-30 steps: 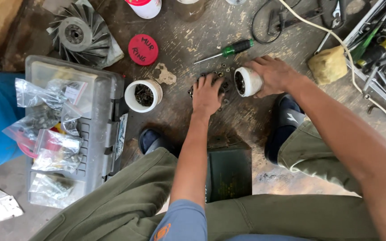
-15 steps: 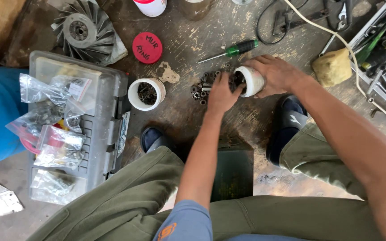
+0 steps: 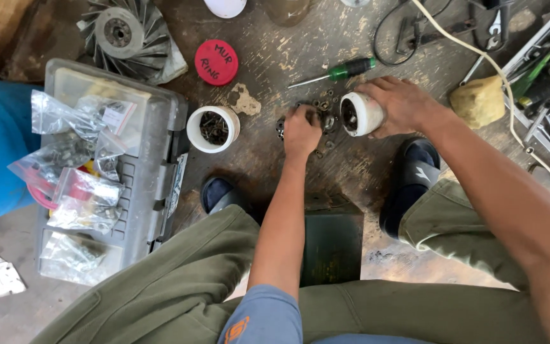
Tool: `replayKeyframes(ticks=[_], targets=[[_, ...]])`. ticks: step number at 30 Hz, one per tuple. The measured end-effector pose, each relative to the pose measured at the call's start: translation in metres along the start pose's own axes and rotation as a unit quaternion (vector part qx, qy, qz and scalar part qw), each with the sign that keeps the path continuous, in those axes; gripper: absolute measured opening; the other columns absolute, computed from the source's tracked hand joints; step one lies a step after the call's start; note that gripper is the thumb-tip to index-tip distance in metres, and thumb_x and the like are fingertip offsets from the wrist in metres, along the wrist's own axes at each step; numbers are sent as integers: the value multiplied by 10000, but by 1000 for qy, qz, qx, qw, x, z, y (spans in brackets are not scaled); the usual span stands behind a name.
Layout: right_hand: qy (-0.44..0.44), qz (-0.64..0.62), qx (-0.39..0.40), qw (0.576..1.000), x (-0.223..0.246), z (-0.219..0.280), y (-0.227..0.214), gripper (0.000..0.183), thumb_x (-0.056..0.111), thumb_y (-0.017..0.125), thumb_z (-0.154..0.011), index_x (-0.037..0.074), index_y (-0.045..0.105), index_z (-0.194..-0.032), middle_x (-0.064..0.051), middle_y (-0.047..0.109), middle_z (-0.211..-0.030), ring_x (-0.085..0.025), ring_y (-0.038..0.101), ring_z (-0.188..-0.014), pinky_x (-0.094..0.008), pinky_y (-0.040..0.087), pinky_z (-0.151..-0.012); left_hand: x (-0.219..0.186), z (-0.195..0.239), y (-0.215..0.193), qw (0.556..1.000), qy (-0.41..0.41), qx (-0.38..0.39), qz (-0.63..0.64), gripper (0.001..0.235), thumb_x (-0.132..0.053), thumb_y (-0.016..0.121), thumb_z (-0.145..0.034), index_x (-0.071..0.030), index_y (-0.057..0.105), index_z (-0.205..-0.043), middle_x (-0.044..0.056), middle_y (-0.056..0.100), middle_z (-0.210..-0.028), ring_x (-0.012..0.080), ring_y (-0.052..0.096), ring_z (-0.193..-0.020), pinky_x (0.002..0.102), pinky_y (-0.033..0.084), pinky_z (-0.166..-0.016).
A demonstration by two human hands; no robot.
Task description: Sorting small hardware parts like screws and nuts into containers on a workbench
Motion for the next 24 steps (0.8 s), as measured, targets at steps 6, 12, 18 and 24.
replayKeyframes(ticks=[6, 12, 18, 24], targets=[[-15, 109, 5, 994, -2, -7, 19, 1157, 587, 845, -524, 281, 405, -1549, -50, 566, -1415, -337, 541, -1350, -574, 546, -980, 8, 0, -2, 997, 43, -34, -54, 192, -151, 530, -1035, -110, 661, -1170, 189, 529, -1206, 445, 700, -967, 556, 657, -734], [11, 69, 24, 997, -15, 3, 26, 1141, 597, 826, -552, 280, 390, -1559, -72, 557, -1416, -351, 524, -1364, -584, 536, -992, 20, 2, 7, 995, 61, -31, -76, 180, -173, 560, -1021, -158, 685, -1150, 168, 559, -1171, 456, 696, -975, 566, 643, -765], [14, 66, 21, 997, -19, 1, 26, 1138, 599, 826, -549, 274, 395, -1551, -78, 554, -1430, -351, 521, -1368, -588, 534, -992, -21, 17, 3, 970, 142, -33, -194, 167, -162, 552, -1048, -162, 638, -1192, 119, 486, -1217, 366, 579, -1135, 495, 568, -841], [23, 63, 20, 998, -25, 4, 21, 1148, 562, 842, -536, 267, 397, -1552, -80, 548, -1433, -353, 514, -1373, -591, 518, -1004, -20, 16, 35, 900, 222, 14, -376, 280, -310, 695, -973, -222, 649, -1234, 61, 490, -1324, 290, 436, -1261, 481, 440, -983]])
Point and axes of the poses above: each hand's wrist, its own z-axis away from the middle knuckle, its own y-axis out of the palm, x = y × z, the point moved 9 cm from there along -z, towards the middle knuckle
